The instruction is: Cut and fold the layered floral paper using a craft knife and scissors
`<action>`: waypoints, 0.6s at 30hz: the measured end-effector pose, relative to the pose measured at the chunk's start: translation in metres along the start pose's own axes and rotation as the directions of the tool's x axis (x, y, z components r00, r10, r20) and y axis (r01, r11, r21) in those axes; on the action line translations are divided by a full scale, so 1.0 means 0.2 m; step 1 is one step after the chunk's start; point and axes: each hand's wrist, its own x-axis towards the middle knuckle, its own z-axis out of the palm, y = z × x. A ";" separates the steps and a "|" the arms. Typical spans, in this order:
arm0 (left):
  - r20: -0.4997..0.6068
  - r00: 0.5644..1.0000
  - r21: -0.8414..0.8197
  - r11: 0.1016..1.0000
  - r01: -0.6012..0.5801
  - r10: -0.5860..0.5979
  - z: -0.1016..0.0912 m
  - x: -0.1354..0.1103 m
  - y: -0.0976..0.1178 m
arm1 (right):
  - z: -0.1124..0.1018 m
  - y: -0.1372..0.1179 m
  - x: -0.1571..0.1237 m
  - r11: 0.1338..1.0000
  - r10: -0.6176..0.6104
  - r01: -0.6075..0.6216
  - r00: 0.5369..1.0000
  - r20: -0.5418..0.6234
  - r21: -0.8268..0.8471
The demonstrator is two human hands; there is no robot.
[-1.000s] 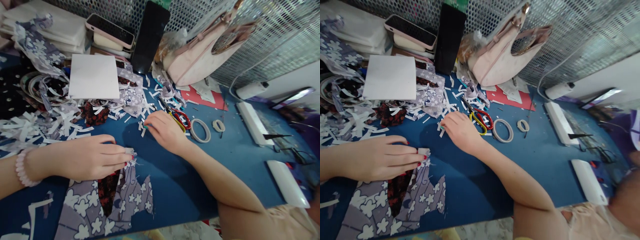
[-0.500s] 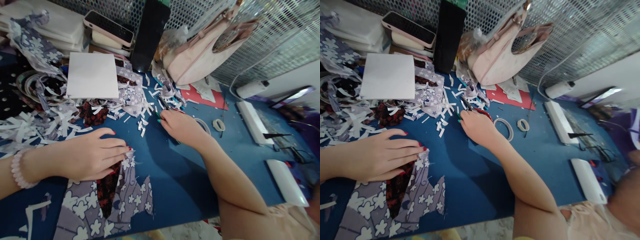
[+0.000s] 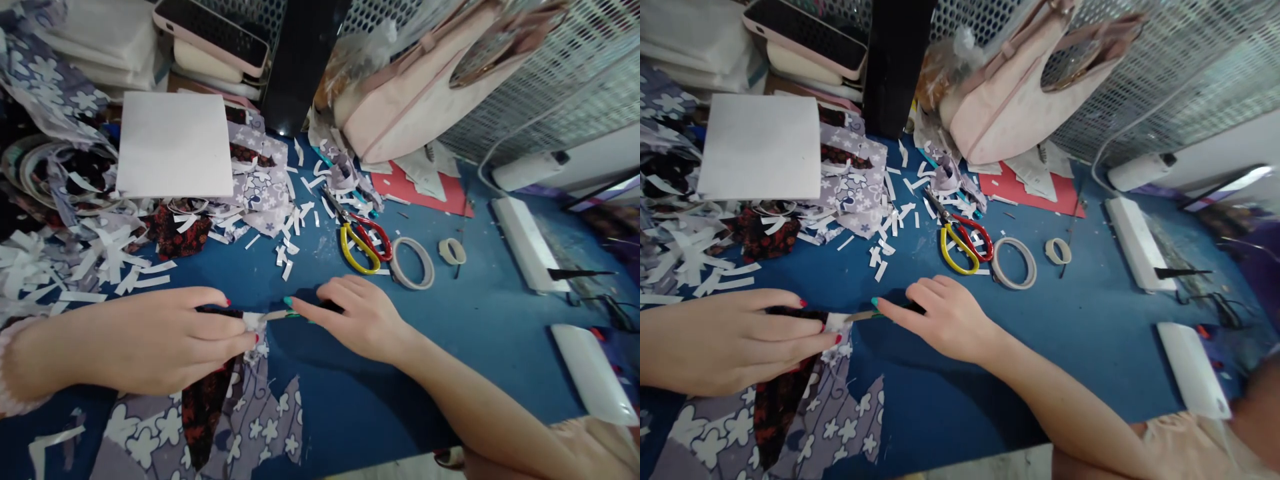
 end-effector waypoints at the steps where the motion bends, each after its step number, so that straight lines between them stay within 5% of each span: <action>1: 0.017 1.000 -0.019 1.000 0.009 -0.009 0.01 -0.01 0.00 | 0.00 0.00 -0.01 1.000 -0.010 0.010 1.000 0.000 0.009; 18: 0.057 0.998 -0.051 0.998 0.042 -0.039 0.01 -0.02 0.02 | -0.04 0.04 -0.03 0.998 -0.034 0.034 0.999 -0.009 0.053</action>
